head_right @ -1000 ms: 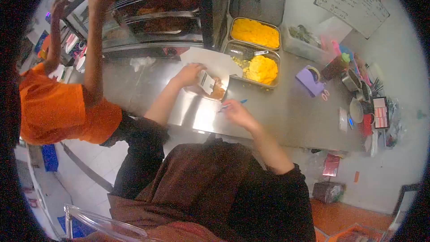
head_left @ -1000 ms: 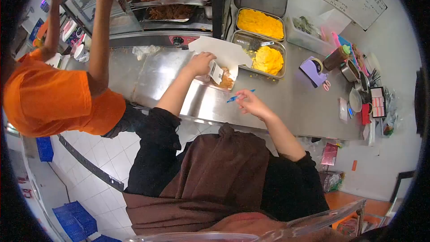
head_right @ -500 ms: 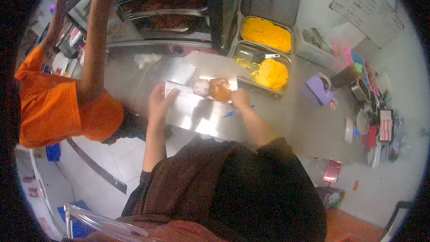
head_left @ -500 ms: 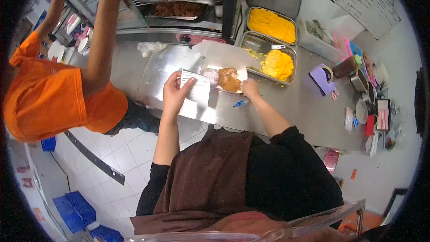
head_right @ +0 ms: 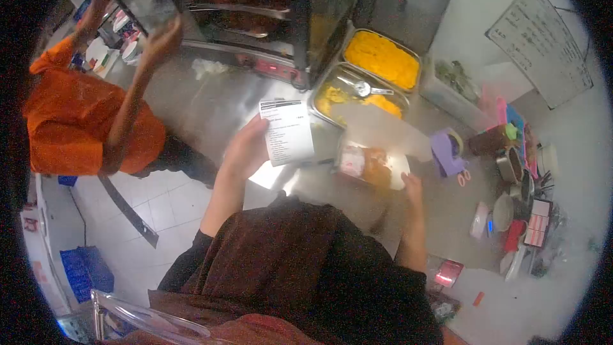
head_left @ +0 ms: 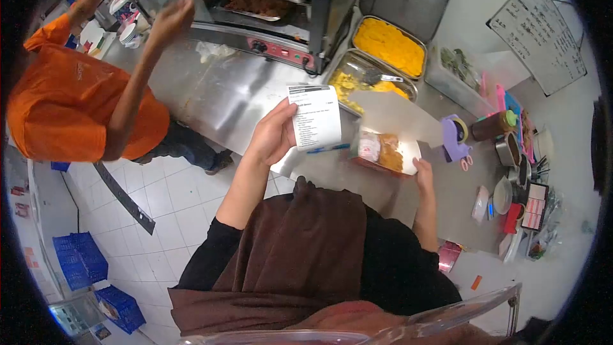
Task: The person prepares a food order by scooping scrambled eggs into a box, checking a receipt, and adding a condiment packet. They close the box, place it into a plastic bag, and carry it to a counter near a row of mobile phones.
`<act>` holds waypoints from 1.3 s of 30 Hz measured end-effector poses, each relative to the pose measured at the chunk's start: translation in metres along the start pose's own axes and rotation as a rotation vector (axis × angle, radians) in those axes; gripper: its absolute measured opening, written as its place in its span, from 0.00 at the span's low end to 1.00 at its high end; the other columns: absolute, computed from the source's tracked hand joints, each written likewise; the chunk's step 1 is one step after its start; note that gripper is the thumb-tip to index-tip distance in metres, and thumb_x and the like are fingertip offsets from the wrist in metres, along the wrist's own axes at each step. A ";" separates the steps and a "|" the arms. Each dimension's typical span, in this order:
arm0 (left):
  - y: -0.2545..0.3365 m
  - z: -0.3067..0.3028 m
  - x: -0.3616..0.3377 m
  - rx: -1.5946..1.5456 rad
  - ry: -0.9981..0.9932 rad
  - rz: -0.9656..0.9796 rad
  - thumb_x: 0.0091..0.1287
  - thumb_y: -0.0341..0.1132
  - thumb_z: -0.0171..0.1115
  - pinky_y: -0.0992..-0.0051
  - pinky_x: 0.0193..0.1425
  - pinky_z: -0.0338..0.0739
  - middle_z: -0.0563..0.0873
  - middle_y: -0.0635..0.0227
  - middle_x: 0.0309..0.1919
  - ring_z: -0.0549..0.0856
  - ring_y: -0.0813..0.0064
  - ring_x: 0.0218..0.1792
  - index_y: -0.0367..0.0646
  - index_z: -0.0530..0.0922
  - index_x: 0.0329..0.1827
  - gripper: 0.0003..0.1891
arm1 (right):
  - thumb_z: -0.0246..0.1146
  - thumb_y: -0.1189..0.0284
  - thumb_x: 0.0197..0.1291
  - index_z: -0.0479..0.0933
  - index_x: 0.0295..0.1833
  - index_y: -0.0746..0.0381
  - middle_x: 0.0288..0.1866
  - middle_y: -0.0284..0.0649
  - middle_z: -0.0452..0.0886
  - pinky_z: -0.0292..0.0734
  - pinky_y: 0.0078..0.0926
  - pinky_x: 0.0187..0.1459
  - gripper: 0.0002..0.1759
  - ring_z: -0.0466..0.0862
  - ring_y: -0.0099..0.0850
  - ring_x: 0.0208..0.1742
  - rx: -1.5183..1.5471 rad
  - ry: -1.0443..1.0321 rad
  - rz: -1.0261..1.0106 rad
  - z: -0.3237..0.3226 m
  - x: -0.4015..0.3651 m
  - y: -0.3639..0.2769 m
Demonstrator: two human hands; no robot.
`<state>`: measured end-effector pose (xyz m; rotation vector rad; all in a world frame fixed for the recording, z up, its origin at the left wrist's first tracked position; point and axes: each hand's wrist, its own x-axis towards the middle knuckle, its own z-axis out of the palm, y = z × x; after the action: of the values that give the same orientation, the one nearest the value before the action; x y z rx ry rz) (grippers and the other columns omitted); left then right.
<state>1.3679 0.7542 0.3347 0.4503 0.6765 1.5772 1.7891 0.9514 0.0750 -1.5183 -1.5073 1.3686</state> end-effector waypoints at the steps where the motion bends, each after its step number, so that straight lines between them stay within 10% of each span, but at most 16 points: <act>1: -0.008 0.014 0.006 -0.012 -0.027 -0.014 0.71 0.35 0.40 0.62 0.55 0.77 0.73 0.55 0.58 0.77 0.62 0.56 0.37 0.58 0.65 0.21 | 0.55 0.66 0.62 0.77 0.41 0.67 0.32 0.38 0.81 0.76 0.23 0.27 0.14 0.81 0.27 0.30 0.047 -0.034 0.000 -0.019 -0.012 -0.002; 9: -0.079 0.083 0.059 -0.069 -0.100 -0.160 0.72 0.39 0.40 0.59 0.59 0.72 0.69 0.55 0.61 0.73 0.60 0.59 0.38 0.55 0.67 0.23 | 0.56 0.63 0.64 0.78 0.37 0.62 0.24 0.27 0.74 0.70 0.17 0.28 0.13 0.71 0.18 0.24 -0.033 0.083 -0.093 -0.076 -0.013 0.007; 13: -0.101 0.100 0.074 -0.057 -0.059 -0.165 0.71 0.43 0.41 0.57 0.63 0.67 0.66 0.55 0.64 0.70 0.58 0.62 0.39 0.54 0.68 0.26 | 0.55 0.64 0.64 0.78 0.41 0.64 0.28 0.31 0.78 0.73 0.19 0.36 0.14 0.76 0.21 0.29 -0.575 0.010 -0.414 -0.128 -0.001 -0.088; 15: -0.108 0.110 0.074 -0.059 -0.005 -0.134 0.71 0.43 0.42 0.57 0.63 0.67 0.66 0.55 0.64 0.70 0.57 0.62 0.38 0.54 0.68 0.27 | 0.56 0.64 0.63 0.78 0.44 0.63 0.32 0.34 0.80 0.73 0.22 0.41 0.14 0.78 0.23 0.34 -0.369 -0.095 -0.329 -0.131 0.004 -0.201; 19: -0.121 0.121 0.064 -0.126 0.108 -0.039 0.72 0.42 0.41 0.56 0.59 0.72 0.67 0.55 0.63 0.72 0.58 0.60 0.41 0.54 0.68 0.25 | 0.59 0.64 0.59 0.76 0.48 0.63 0.44 0.44 0.79 0.72 0.28 0.47 0.16 0.78 0.32 0.46 -0.595 0.219 -0.826 -0.134 0.178 -0.228; 24: -0.127 0.130 0.040 -0.135 0.251 0.064 0.72 0.42 0.41 0.55 0.56 0.75 0.67 0.55 0.62 0.73 0.57 0.59 0.42 0.54 0.68 0.25 | 0.59 0.66 0.56 0.73 0.55 0.60 0.58 0.47 0.71 0.63 0.33 0.59 0.20 0.70 0.36 0.60 -1.011 0.288 -0.385 -0.088 0.332 -0.240; 30: -0.120 0.144 0.021 -0.136 0.382 0.127 0.71 0.43 0.42 0.55 0.55 0.76 0.67 0.53 0.62 0.73 0.56 0.59 0.41 0.53 0.68 0.26 | 0.61 0.61 0.55 0.73 0.55 0.65 0.53 0.48 0.76 0.70 0.34 0.52 0.25 0.77 0.44 0.50 -0.711 -0.685 -0.147 -0.087 0.507 -0.114; 33: -0.120 0.144 0.016 -0.172 0.372 0.134 0.72 0.44 0.41 0.54 0.55 0.76 0.67 0.52 0.62 0.74 0.55 0.59 0.41 0.52 0.68 0.26 | 0.60 0.58 0.56 0.75 0.51 0.68 0.45 0.50 0.80 0.73 0.35 0.48 0.25 0.79 0.45 0.46 -1.144 -0.466 -0.346 -0.093 0.456 -0.163; 39: -0.119 0.151 0.011 -0.198 0.296 0.143 0.73 0.43 0.38 0.54 0.54 0.77 0.65 0.51 0.63 0.73 0.54 0.59 0.42 0.50 0.69 0.25 | 0.59 0.53 0.58 0.77 0.50 0.62 0.44 0.51 0.79 0.77 0.41 0.42 0.24 0.79 0.44 0.45 -0.930 0.123 -0.531 -0.120 0.423 -0.186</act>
<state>1.5538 0.7924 0.3683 0.1200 0.7134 1.8470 1.7630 1.4176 0.1757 -1.4473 -2.3971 0.2341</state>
